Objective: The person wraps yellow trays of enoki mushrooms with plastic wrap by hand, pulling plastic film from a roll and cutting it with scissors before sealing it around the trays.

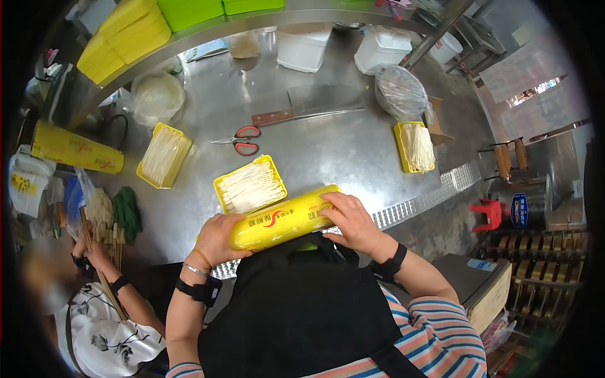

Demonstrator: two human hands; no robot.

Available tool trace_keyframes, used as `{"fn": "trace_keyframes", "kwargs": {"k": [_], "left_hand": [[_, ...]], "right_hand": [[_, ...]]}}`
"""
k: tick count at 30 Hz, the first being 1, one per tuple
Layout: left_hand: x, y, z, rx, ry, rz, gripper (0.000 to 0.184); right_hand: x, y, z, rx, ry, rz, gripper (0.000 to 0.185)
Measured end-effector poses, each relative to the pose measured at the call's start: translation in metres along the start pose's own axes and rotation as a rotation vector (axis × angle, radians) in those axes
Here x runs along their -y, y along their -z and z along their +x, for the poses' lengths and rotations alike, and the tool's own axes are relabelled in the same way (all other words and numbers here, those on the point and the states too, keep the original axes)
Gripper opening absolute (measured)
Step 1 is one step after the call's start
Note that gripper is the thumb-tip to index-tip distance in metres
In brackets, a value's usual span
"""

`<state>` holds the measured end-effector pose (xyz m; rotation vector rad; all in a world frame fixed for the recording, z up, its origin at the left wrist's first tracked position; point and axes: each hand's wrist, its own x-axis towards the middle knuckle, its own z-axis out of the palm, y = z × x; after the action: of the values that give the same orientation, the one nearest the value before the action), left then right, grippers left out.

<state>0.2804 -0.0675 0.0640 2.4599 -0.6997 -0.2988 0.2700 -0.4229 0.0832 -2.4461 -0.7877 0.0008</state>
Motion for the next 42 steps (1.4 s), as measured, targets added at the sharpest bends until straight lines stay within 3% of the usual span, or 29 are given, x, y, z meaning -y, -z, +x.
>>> {"fn": "trace_keyframes", "kwargs": {"k": [3, 6, 9, 11, 12, 13, 15, 19, 20, 22, 24, 26, 29, 35, 37, 42], "left_hand": [[0.001, 0.001, -0.002, 0.034, -0.033, -0.038, 0.082], [-0.001, 0.007, -0.006, -0.037, -0.049, 0.069, 0.082], [0.019, -0.003, -0.01, -0.143, -0.048, -0.038, 0.077], [0.039, -0.013, -0.001, -0.357, 0.433, -0.227, 0.07], [0.039, -0.005, 0.007, -0.257, 0.605, -0.218, 0.068], [0.04, -0.002, 0.016, -0.264, 0.606, -0.217, 0.068], [0.045, -0.002, 0.031, 0.028, 0.597, -0.377, 0.068], [0.061, -0.015, 0.036, -0.021, 0.492, -0.195, 0.066], [0.055, -0.016, 0.033, -0.135, 0.489, -0.017, 0.063], [0.043, -0.01, 0.038, -0.356, 0.407, 0.212, 0.05], [0.04, -0.006, 0.054, -0.323, 0.332, 0.173, 0.045], [0.033, -0.002, 0.076, -0.273, 0.226, 0.049, 0.034], [0.033, -0.014, 0.112, -0.243, 0.234, 0.06, 0.03], [0.034, -0.034, 0.149, -0.058, 0.27, 0.182, 0.032], [0.03, -0.031, 0.144, -0.093, 0.253, 0.141, 0.032], [0.028, -0.03, 0.135, -0.128, 0.128, 0.068, 0.032]], "right_hand": [[-0.004, -0.012, 0.003, 0.011, 0.022, -0.043, 0.063], [-0.005, -0.014, 0.008, 0.033, 0.022, -0.036, 0.067], [-0.01, -0.015, 0.018, 0.049, 0.072, 0.016, 0.071], [-0.016, -0.019, 0.018, 0.057, 0.107, 0.047, 0.073], [-0.02, -0.022, 0.016, 0.062, 0.085, 0.047, 0.073], [-0.021, -0.023, 0.016, 0.068, 0.062, 0.046, 0.073], [-0.024, -0.022, 0.018, 0.083, 0.058, 0.049, 0.073], [-0.012, -0.003, 0.032, 0.172, 0.004, -0.02, 0.071], [-0.005, 0.006, 0.039, 0.123, 0.03, -0.033, 0.055], [0.001, 0.015, 0.061, 0.072, -0.035, 0.062, 0.044], [0.001, 0.01, 0.083, -0.043, -0.13, 0.173, 0.022], [-0.001, -0.002, 0.091, -0.068, -0.102, 0.198, 0.021], [-0.003, -0.023, 0.082, -0.138, -0.038, 0.204, 0.018], [-0.008, -0.038, 0.03, -0.14, -0.053, 0.111, 0.014], [-0.014, -0.042, 0.022, -0.269, -0.071, 0.084, 0.016], [-0.022, -0.052, 0.015, -0.333, -0.117, 0.073, 0.016]]}}
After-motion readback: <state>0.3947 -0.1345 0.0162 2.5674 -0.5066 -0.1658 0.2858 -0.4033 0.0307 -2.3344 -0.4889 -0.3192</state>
